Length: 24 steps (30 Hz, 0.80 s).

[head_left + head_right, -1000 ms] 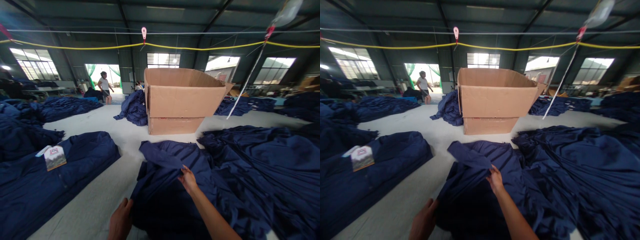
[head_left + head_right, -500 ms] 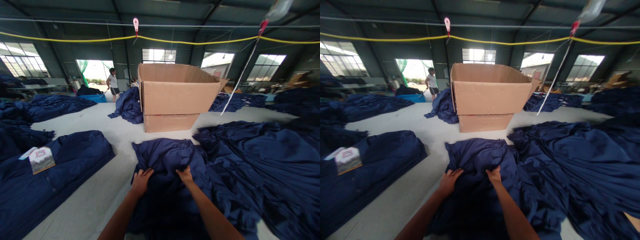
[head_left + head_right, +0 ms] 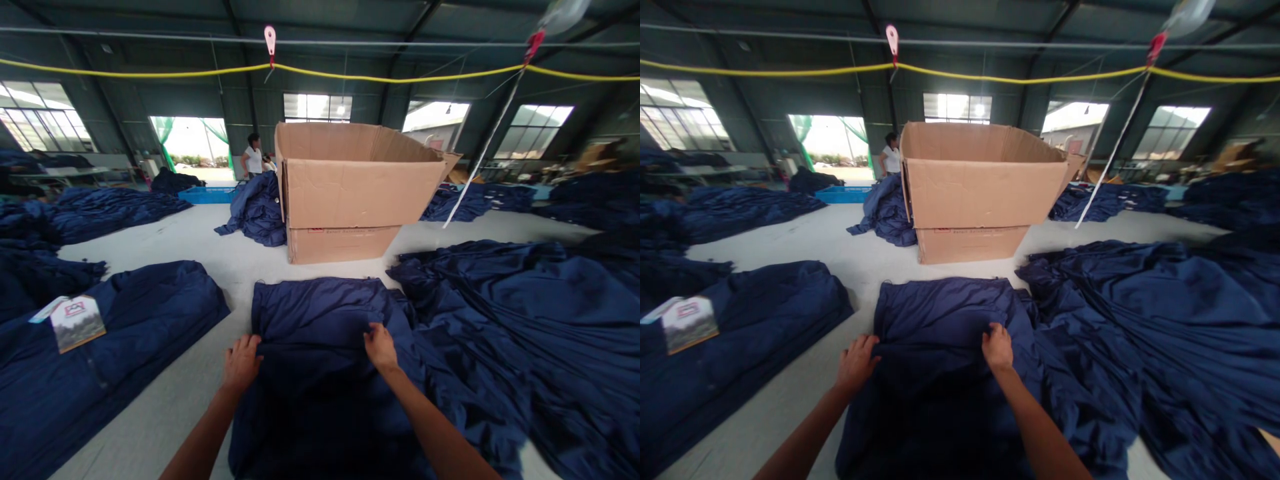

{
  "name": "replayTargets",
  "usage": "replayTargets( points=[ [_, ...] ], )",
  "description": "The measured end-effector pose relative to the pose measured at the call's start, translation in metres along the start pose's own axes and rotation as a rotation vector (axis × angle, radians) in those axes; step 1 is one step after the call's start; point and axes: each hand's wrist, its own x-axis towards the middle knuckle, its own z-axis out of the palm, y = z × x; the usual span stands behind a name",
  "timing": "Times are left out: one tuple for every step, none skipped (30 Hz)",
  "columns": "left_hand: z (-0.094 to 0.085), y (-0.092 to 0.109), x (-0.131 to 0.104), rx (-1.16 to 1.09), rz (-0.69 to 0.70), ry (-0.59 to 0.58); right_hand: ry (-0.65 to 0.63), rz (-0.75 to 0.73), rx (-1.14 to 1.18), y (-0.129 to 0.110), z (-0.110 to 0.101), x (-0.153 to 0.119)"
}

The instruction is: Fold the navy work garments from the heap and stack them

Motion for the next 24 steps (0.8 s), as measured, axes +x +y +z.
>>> replayTargets(
  points=[
    [0.007, 0.007, -0.005, -0.010, 0.018, -0.029, 0.028, -0.037, -0.011, -0.006, 0.004, 0.000],
    [0.015, 0.014, -0.010, -0.019, 0.029, -0.066, 0.054, -0.057, -0.037, -0.011, 0.007, 0.001],
    [0.024, 0.020, -0.015, -0.023, 0.028, -0.107, 0.072, -0.045, -0.073, -0.015, 0.011, 0.003],
    [0.033, 0.025, -0.021, -0.023, 0.016, -0.156, 0.082, -0.014, -0.104, -0.017, 0.013, 0.006],
    [0.042, 0.027, -0.027, -0.020, 0.000, -0.206, 0.077, 0.032, -0.121, -0.018, 0.015, 0.009],
    [0.049, 0.027, -0.033, -0.016, -0.007, -0.256, 0.057, 0.078, -0.120, -0.016, 0.016, 0.012],
    [0.054, 0.024, -0.038, -0.009, -0.001, -0.304, 0.026, 0.112, -0.099, -0.014, 0.016, 0.016],
    [0.058, 0.019, -0.044, -0.001, 0.020, -0.350, -0.009, 0.122, -0.063, -0.011, 0.015, 0.019],
    [0.059, 0.012, -0.049, 0.008, 0.051, -0.390, -0.035, 0.104, -0.025, -0.008, 0.012, 0.021],
    [0.059, 0.005, -0.053, 0.021, 0.082, -0.421, -0.049, 0.068, 0.006, -0.005, 0.008, 0.023],
    [0.058, -0.002, -0.056, 0.037, 0.108, -0.445, -0.050, 0.026, 0.033, -0.003, 0.003, 0.023],
    [0.055, -0.009, -0.059, 0.054, 0.123, -0.468, -0.035, -0.020, 0.048, -0.001, -0.002, 0.022],
    [0.051, -0.013, -0.061, 0.071, 0.129, -0.491, -0.005, -0.063, 0.043, 0.001, -0.008, 0.020],
    [0.047, -0.015, -0.062, 0.092, 0.130, -0.509, 0.035, -0.094, -0.005, 0.003, -0.014, 0.016],
    [0.043, -0.014, -0.062, 0.118, 0.122, -0.522, 0.080, -0.108, -0.089, 0.005, -0.018, 0.011],
    [0.037, -0.011, -0.061, 0.141, 0.112, -0.526, 0.120, -0.105, -0.192, 0.006, -0.022, 0.005],
    [0.032, -0.005, -0.058, 0.156, 0.106, -0.508, 0.156, -0.089, -0.293, 0.006, -0.024, 0.000],
    [0.027, 0.003, -0.054, 0.158, 0.113, -0.467, 0.177, -0.079, -0.375, 0.006, -0.025, -0.006],
    [0.022, 0.013, -0.050, 0.146, 0.134, -0.400, 0.173, -0.093, -0.423, 0.004, -0.023, -0.011],
    [0.019, 0.023, -0.045, 0.120, 0.164, -0.321, 0.142, -0.145, -0.435, 0.000, -0.020, -0.016],
    [0.016, 0.035, -0.039, 0.090, 0.193, -0.246, 0.088, -0.236, -0.425, -0.005, -0.015, -0.020],
    [0.016, 0.046, -0.034, 0.062, 0.214, -0.186, 0.015, -0.351, -0.410, -0.011, -0.009, -0.024],
    [0.017, 0.056, -0.029, 0.041, 0.224, -0.150, -0.071, -0.476, -0.388, -0.018, -0.001, -0.027],
    [0.020, 0.065, -0.025, 0.026, 0.224, -0.138, -0.162, -0.597, -0.360, -0.024, 0.007, -0.030]
  ],
)
